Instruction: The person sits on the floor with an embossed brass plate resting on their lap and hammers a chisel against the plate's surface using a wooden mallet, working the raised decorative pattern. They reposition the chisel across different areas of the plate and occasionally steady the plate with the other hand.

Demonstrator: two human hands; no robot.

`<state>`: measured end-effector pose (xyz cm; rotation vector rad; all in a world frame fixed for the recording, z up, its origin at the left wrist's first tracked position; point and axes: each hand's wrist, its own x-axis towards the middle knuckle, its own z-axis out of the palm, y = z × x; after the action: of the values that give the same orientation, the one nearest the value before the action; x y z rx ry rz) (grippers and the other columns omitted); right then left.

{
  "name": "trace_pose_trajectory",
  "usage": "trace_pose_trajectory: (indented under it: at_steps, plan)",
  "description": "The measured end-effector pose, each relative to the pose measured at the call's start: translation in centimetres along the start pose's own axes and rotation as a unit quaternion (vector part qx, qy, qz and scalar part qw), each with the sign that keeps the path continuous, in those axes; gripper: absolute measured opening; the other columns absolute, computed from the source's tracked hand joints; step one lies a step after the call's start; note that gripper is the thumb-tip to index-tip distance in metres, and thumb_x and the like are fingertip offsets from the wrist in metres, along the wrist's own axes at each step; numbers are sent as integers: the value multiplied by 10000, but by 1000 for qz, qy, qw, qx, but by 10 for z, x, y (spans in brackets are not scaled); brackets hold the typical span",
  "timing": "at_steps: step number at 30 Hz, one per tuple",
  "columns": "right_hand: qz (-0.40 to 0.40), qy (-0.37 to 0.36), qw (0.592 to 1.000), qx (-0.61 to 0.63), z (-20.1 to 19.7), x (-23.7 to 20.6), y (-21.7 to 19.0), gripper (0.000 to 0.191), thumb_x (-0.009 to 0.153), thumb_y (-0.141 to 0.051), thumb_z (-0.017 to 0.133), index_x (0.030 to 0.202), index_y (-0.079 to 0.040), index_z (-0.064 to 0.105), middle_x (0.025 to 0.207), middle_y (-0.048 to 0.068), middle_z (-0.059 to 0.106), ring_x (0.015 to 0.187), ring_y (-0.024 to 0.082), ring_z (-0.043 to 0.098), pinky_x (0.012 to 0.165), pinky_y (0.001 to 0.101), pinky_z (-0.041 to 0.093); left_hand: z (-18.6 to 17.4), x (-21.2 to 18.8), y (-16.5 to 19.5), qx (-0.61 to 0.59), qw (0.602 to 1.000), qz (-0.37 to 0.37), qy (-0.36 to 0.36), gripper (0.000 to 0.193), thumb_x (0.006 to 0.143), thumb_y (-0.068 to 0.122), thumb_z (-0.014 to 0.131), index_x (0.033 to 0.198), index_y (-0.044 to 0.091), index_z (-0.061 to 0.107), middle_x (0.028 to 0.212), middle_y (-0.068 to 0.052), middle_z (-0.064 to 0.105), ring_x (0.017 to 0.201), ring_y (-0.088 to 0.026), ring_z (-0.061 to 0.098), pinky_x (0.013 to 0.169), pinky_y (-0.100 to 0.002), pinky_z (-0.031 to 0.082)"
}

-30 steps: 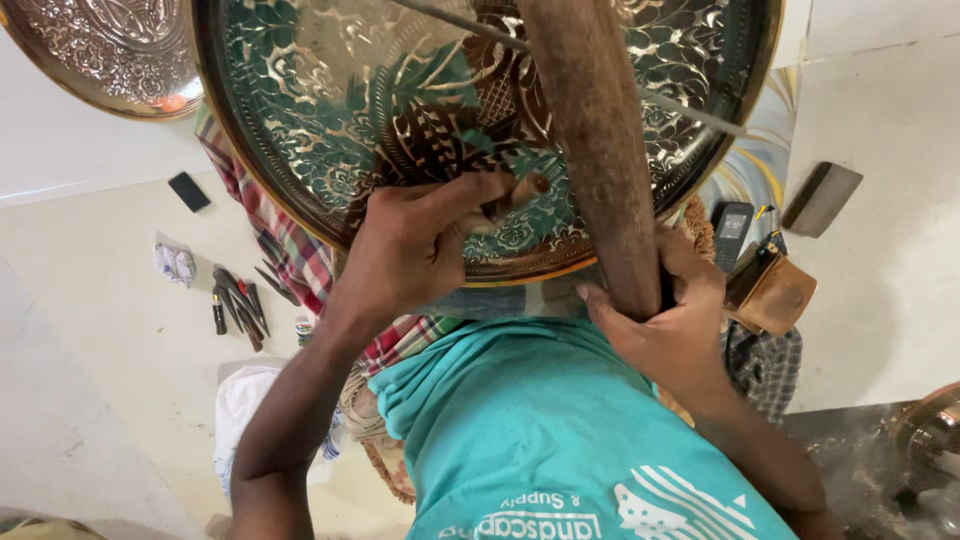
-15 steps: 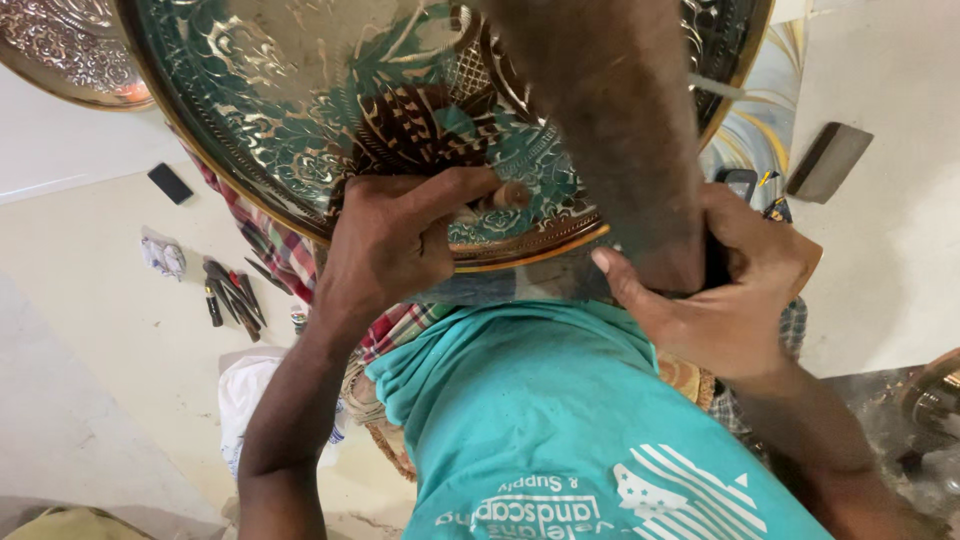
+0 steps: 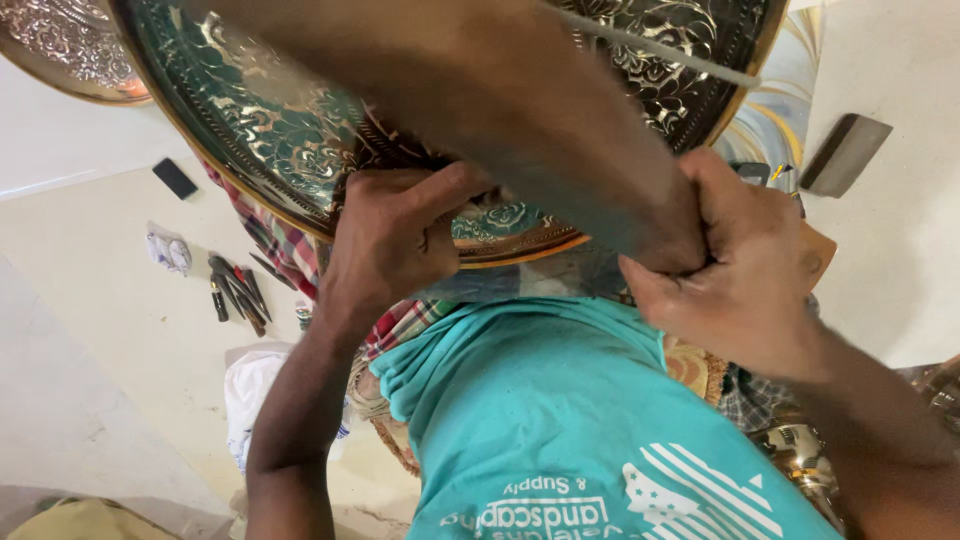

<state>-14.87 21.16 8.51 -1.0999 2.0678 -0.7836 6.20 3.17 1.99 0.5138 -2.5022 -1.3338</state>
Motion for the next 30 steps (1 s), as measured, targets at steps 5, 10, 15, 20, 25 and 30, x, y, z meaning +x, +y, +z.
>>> trace_pose_trajectory:
  at_steps: [5,10,15,20,25,30]
  plan:
    - [-7,-30,998,-47,1,-6,9,422,727,-195,764,1073,-26,592,690,112,640,551,261,629,524,391,482,0,0,1,9,1000,1,-2,435,764,-119,577,1129,72,715,893,-118,722,810,-286,729,710,-390,585]
    - [-30,-30,986,-158,5,-13,14,448,688,-185,790,1063,-15,614,726,122,671,580,264,642,511,386,481,-1,-1,-1,25,1000,0,-8,369,759,-117,587,1051,73,709,865,-129,710,793,-310,715,694,-403,574]
    - [-55,-39,978,-199,6,-18,17,453,654,-160,804,1022,6,596,758,154,664,617,296,650,533,390,471,-2,0,1,35,999,5,-10,431,729,-120,579,1076,94,717,912,-128,730,827,-311,728,725,-399,587]
    - [19,-16,993,-115,11,-25,20,409,727,-179,779,1041,-4,585,708,143,641,609,297,629,552,408,475,-4,2,3,15,1000,-5,-27,506,699,-125,564,1128,93,718,954,-111,760,814,-291,739,725,-381,604]
    - [36,21,998,-53,15,-32,29,389,742,-165,785,1041,-5,595,730,148,667,610,285,671,573,395,503,-4,3,5,25,999,-4,-30,576,695,-140,557,1190,108,716,995,-109,770,838,-283,748,729,-376,611]
    - [31,45,998,12,21,-41,36,465,740,-175,764,1123,18,586,760,165,660,629,284,679,617,383,526,-4,2,7,14,1000,9,-21,581,703,-137,552,1211,94,715,1018,-107,783,868,-279,755,751,-375,617]
